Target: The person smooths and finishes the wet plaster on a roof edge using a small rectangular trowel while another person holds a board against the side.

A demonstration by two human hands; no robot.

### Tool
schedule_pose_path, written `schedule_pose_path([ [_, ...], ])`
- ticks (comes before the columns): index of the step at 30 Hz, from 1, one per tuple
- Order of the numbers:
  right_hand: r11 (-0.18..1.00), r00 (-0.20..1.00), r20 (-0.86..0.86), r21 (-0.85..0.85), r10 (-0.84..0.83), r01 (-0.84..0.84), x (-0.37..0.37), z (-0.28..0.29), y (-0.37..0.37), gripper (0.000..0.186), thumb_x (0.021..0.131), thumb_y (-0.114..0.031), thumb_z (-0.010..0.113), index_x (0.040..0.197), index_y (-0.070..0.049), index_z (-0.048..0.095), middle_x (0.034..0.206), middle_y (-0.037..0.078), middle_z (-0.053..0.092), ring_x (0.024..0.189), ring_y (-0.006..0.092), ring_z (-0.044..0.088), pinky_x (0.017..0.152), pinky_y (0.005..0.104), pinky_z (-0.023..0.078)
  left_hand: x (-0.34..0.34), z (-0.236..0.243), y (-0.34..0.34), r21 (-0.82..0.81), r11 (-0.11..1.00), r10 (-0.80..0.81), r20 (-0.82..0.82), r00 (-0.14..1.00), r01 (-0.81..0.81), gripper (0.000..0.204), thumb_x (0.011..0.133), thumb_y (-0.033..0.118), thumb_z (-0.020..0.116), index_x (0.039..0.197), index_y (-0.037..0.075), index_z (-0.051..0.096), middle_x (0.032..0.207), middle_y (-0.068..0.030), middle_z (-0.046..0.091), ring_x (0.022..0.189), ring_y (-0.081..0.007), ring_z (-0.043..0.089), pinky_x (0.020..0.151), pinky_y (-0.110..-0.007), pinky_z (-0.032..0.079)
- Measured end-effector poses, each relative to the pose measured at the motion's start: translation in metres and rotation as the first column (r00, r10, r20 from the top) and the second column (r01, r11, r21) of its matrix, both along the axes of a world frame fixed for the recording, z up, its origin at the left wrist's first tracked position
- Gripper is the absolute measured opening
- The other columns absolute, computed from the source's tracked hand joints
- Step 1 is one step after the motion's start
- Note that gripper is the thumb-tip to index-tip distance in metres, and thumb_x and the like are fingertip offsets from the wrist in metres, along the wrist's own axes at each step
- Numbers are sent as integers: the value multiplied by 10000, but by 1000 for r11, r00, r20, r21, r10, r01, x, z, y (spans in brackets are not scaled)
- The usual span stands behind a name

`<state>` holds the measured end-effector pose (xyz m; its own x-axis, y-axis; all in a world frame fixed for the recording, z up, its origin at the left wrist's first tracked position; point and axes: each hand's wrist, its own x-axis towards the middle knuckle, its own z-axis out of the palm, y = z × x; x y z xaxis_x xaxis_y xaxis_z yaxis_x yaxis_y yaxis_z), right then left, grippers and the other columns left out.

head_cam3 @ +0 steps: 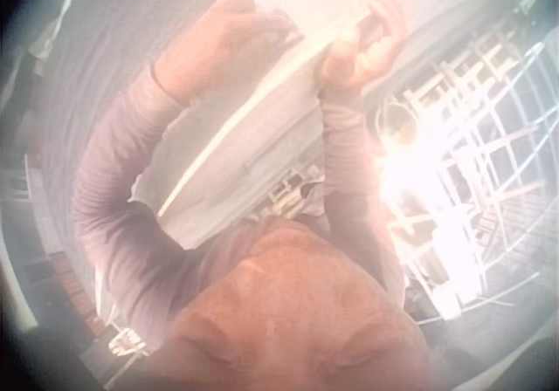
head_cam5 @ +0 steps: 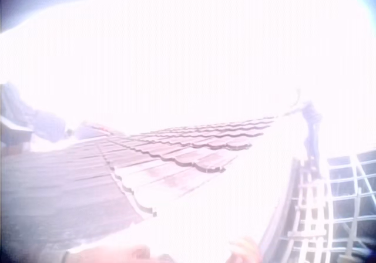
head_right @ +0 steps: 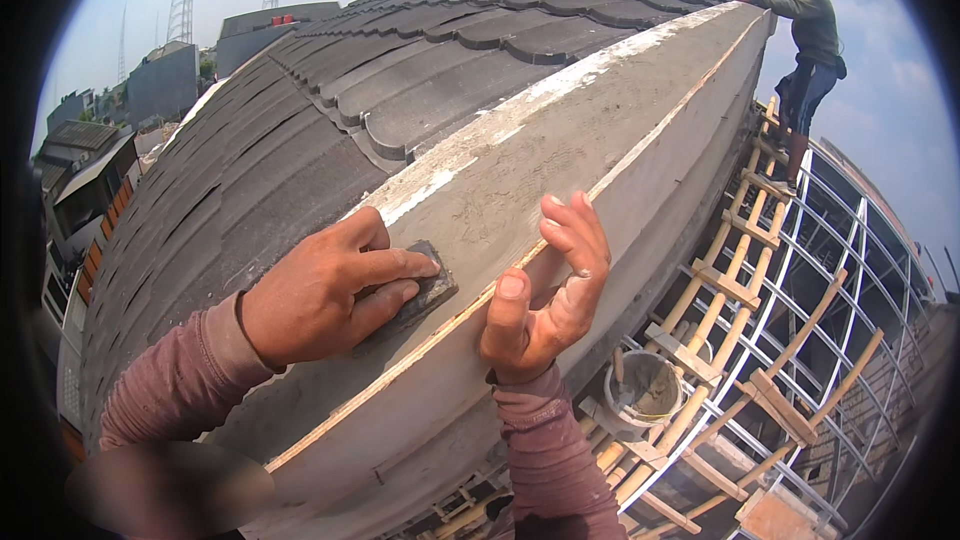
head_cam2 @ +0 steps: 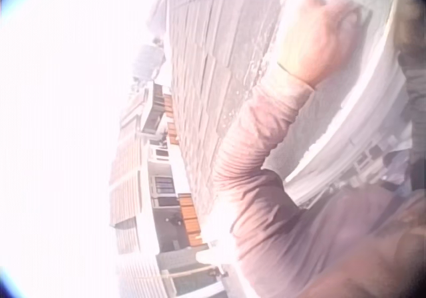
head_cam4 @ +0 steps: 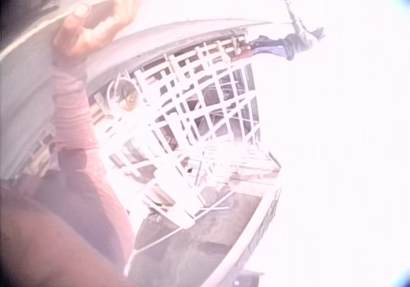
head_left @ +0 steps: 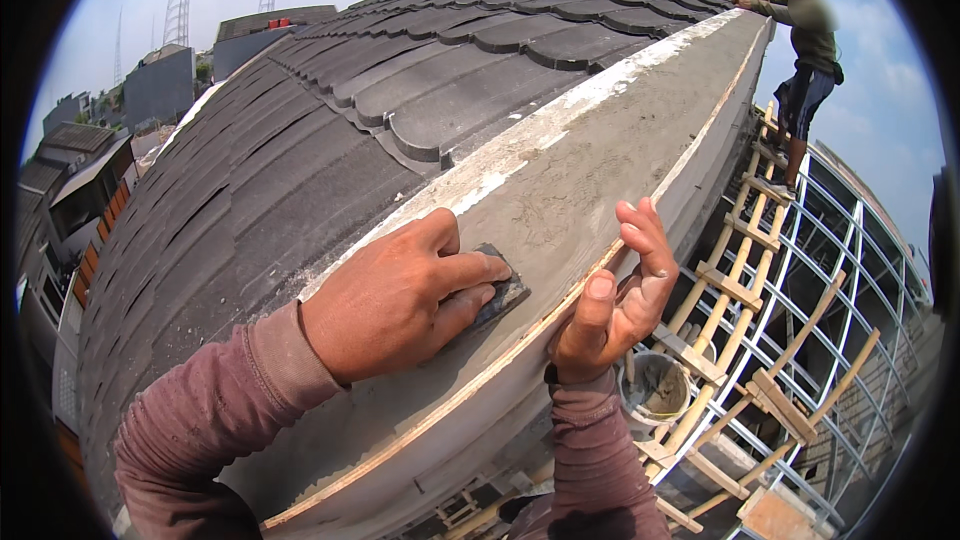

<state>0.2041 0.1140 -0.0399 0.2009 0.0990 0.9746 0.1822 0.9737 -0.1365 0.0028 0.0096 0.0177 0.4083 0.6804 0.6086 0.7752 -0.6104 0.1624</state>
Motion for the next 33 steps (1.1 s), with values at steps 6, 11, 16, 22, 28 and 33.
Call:
schedule_pose_path([
  [6, 1000, 1000, -15, -20, 12, -13, -6, 0, -4, 419, 942, -230, 582, 1291, 0, 559, 1357, 200, 627, 1432, 411, 479, 1221, 557, 339, 22, 14, 66, 116, 983, 132, 80, 988, -141, 273, 925, 122, 746, 1193, 79, 782, 947, -147, 590, 797, -292, 635, 739, -409, 538],
  [11, 1000, 1000, -15, -23, 15, -15, -7, -1, -3, 418, 947, -232, 575, 1293, 2, 558, 1353, 197, 631, 1433, 408, 480, 1221, 554, 340, 17, 7, 32, 88, 996, -30, 58, 998, 25, 263, 936, 146, 740, 1187, 82, 782, 950, -152, 592, 796, -310, 636, 739, -417, 541],
  [16, 1000, 1000, -10, -1, 16, -16, -3, 1, -2, 413, 935, -215, 588, 1287, 0, 566, 1345, 199, 635, 1439, 409, 469, 1221, 551, 340, -19, -12, 4, -5, 969, 248, 69, 966, -248, 243, 956, 170, 725, 1174, 81, 782, 965, -164, 604, 808, -338, 640, 753, -420, 546],
  [22, 999, 999, -30, -15, 37, -37, -8, -1, -4, 412, 933, -221, 598, 1276, 4, 565, 1337, 200, 641, 1431, 411, 476, 1210, 555, 351, 15, 11, 44, 93, 994, 48, 42, 998, -52, 266, 960, 168, 731, 1211, 88, 768, 985, -163, 599, 814, -332, 641, 764, -419, 545],
  [28, 1000, 1000, -3, 1, 6, -6, -1, 0, -3, 398, 931, -218, 599, 1263, 0, 574, 1321, 198, 649, 1424, 423, 481, 1203, 554, 361, -24, -8, 11, -15, 965, 261, 34, 965, -260, 253, 961, 173, 732, 1197, 91, 773, 961, -148, 584, 795, -319, 625, 755, -409, 537],
  [33, 999, 998, -25, -2, 53, -53, -12, 0, -5, 396, 927, -218, 601, 1258, -1, 579, 1316, 198, 651, 1422, 422, 482, 1194, 551, 371, 17, 15, 48, 116, 988, 96, 21, 995, -98, 258, 960, 172, 732, 1202, 93, 775, 961, -150, 584, 808, -313, 630, 768, -410, 541],
])
